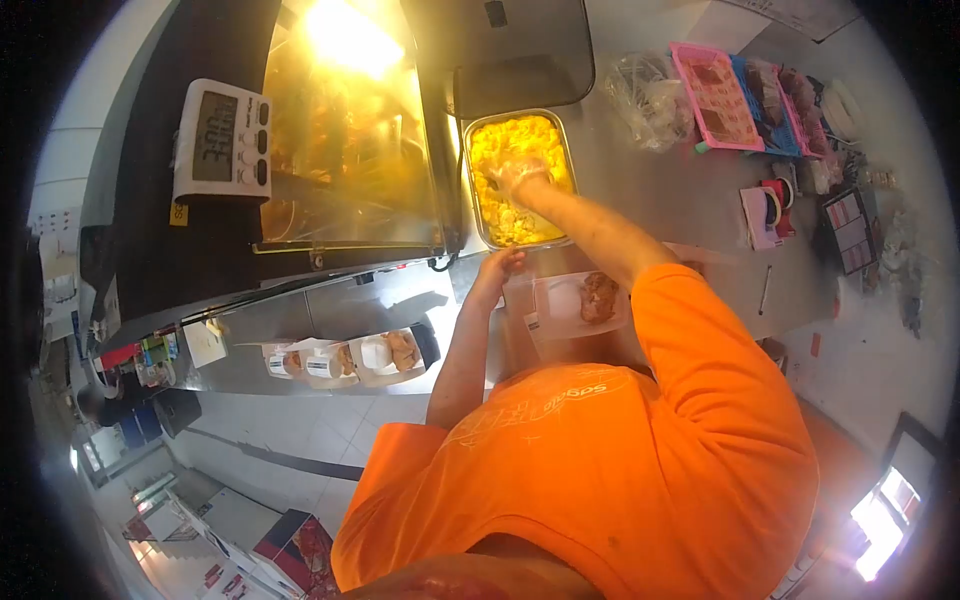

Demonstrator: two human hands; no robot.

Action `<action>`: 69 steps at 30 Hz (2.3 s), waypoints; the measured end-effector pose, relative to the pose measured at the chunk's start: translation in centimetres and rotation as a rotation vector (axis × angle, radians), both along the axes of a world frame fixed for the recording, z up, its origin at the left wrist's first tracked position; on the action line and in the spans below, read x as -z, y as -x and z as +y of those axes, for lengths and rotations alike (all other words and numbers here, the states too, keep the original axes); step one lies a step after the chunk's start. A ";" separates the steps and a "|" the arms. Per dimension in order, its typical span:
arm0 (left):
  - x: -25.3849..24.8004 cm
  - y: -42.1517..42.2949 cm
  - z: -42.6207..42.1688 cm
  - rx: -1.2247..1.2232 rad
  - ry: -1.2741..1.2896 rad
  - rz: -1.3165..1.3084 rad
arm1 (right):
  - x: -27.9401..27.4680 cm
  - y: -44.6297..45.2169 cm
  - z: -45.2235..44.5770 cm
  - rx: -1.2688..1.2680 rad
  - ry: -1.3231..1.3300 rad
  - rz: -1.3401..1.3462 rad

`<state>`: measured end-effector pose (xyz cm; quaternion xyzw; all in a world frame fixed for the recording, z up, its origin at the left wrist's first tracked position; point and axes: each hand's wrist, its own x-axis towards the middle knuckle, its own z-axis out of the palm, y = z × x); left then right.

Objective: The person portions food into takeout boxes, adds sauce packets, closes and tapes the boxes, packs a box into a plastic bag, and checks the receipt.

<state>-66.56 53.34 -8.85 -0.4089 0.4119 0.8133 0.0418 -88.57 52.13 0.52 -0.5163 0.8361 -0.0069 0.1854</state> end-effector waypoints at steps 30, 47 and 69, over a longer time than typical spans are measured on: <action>-2.2 -5.1 1.6 0.036 0.120 0.016 | 1.0 -14.2 27.9 0.436 0.456 0.043; -2.1 -0.6 0.8 -0.240 -0.048 0.049 | 7.5 3.6 -4.2 0.218 0.041 0.093; -1.5 -5.9 0.1 -0.170 0.013 0.037 | -8.7 -1.0 17.8 0.568 0.470 -1.243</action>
